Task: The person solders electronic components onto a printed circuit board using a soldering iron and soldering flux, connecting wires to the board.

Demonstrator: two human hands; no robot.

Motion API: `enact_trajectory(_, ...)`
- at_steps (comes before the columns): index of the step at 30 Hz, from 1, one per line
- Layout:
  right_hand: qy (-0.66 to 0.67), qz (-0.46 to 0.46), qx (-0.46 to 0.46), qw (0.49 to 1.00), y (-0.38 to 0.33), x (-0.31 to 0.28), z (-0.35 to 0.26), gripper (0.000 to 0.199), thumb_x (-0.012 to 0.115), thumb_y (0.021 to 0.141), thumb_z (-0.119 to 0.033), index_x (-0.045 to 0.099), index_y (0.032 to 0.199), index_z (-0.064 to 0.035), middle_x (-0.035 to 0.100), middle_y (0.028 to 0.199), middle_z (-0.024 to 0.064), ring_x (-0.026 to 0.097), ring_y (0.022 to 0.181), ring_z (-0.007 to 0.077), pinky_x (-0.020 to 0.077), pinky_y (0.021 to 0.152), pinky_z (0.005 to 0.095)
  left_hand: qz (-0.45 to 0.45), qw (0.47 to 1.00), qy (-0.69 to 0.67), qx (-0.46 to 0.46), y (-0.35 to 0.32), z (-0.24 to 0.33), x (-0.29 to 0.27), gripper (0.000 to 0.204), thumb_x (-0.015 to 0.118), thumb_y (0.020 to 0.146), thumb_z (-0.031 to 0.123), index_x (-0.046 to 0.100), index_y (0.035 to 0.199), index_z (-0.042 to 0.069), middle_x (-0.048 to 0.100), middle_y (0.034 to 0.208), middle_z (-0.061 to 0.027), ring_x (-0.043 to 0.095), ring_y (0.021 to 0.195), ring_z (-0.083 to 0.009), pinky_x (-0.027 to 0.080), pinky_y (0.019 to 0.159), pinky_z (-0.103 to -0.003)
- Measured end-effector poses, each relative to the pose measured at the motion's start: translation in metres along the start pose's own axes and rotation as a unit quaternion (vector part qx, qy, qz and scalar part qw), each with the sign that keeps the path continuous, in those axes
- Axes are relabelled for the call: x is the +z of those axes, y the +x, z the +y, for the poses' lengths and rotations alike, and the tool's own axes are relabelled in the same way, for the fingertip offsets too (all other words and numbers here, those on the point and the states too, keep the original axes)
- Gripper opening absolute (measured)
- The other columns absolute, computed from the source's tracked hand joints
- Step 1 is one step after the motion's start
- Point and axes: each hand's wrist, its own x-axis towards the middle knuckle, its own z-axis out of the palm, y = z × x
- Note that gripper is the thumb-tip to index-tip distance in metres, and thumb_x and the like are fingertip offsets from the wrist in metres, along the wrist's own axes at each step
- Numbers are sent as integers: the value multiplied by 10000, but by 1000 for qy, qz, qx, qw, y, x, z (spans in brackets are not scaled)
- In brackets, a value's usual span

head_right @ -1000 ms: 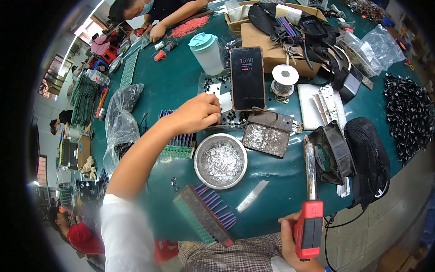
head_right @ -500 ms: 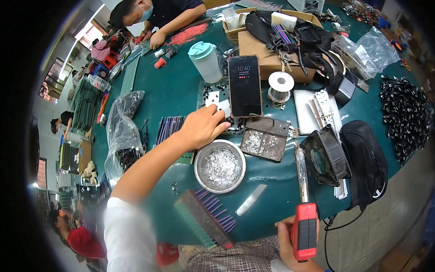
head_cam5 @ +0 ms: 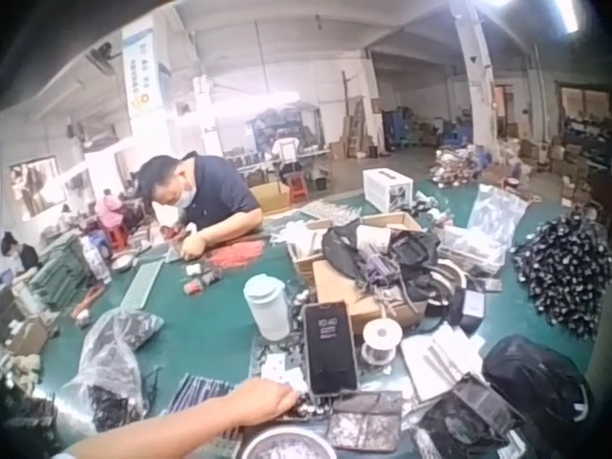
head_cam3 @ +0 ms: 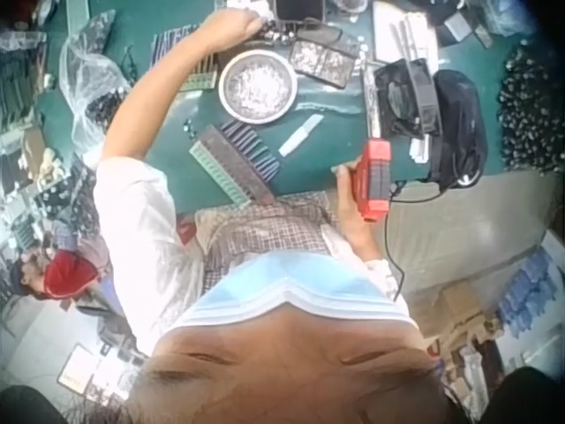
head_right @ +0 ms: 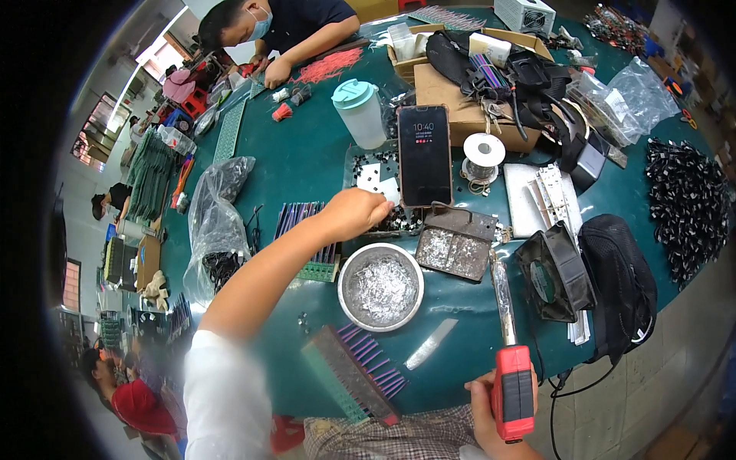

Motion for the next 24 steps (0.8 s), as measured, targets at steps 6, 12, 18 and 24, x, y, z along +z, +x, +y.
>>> enact_trajectory(6,54,-25,70,996,6,10,-27,305,570,918,86,411,1159,-11,527,1006,113,635,825,177,556,809,350,106,991,30,-74,9,-11,0,455,469,975,371,712,814,21,697,827,-241,674,801,-432,528,764,-535)
enact_trajectory(12,42,31,28,998,4,22,-44,343,571,901,89,448,1204,-14,492,1037,80,567,800,158,513,705,316,151,985,-16,-84,-54,3,-43,452,469,967,361,692,801,5,689,820,-232,656,802,-435,511,760,-541)
enact_trajectory(18,35,57,10,998,-7,30,-54,359,565,887,107,449,1202,-22,488,1029,80,555,795,159,503,710,319,180,970,-4,-165,-193,0,-1,346,573,964,268,560,734,10,583,723,-214,579,699,-438,440,630,-515)
enact_trajectory(24,7,63,-41,997,-26,44,-70,352,577,894,104,451,1196,-25,485,1041,71,551,800,141,523,712,317,299,938,69,-162,-246,8,60,240,702,876,208,549,766,60,560,728,-124,603,656,-346,473,566,-449)
